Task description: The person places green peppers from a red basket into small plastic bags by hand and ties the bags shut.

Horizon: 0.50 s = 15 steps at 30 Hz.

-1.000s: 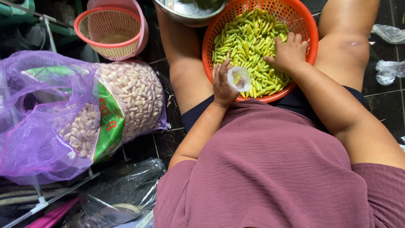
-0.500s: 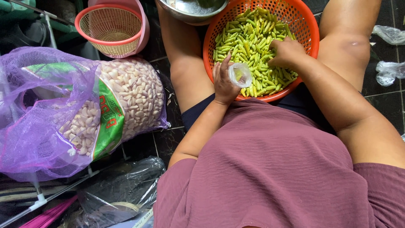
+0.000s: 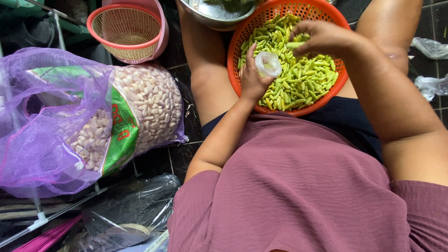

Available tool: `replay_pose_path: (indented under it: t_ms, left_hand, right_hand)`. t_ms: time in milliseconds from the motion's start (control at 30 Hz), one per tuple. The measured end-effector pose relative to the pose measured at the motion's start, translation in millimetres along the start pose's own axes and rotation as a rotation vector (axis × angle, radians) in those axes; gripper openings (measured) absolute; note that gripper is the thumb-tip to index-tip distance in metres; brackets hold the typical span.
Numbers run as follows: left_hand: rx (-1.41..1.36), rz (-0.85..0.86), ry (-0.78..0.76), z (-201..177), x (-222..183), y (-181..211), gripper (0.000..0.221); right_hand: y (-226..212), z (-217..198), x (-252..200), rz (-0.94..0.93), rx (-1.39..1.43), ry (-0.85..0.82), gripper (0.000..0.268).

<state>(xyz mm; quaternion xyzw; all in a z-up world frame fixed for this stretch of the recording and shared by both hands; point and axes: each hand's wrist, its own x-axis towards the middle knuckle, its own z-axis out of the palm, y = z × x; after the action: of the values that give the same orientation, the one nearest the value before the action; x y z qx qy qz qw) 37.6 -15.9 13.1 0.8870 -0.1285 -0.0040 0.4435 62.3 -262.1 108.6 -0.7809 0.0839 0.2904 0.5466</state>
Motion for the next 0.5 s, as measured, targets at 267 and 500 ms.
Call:
replay_pose_path:
  t_ms: [267,500]
  left_hand:
    - [-0.246,-0.077,-0.064,-1.7,-1.3,31.1,0.100]
    - [-0.547,-0.141,-0.143,-9.3,-6.2,30.3,0.108]
  right_hand:
    - [-67.6,25.7,-25.1,-0.131,-0.128,-0.074,0.039]
    - [-72.7,44.7,-31.2,-0.179,-0.462,-0.057,0.043]
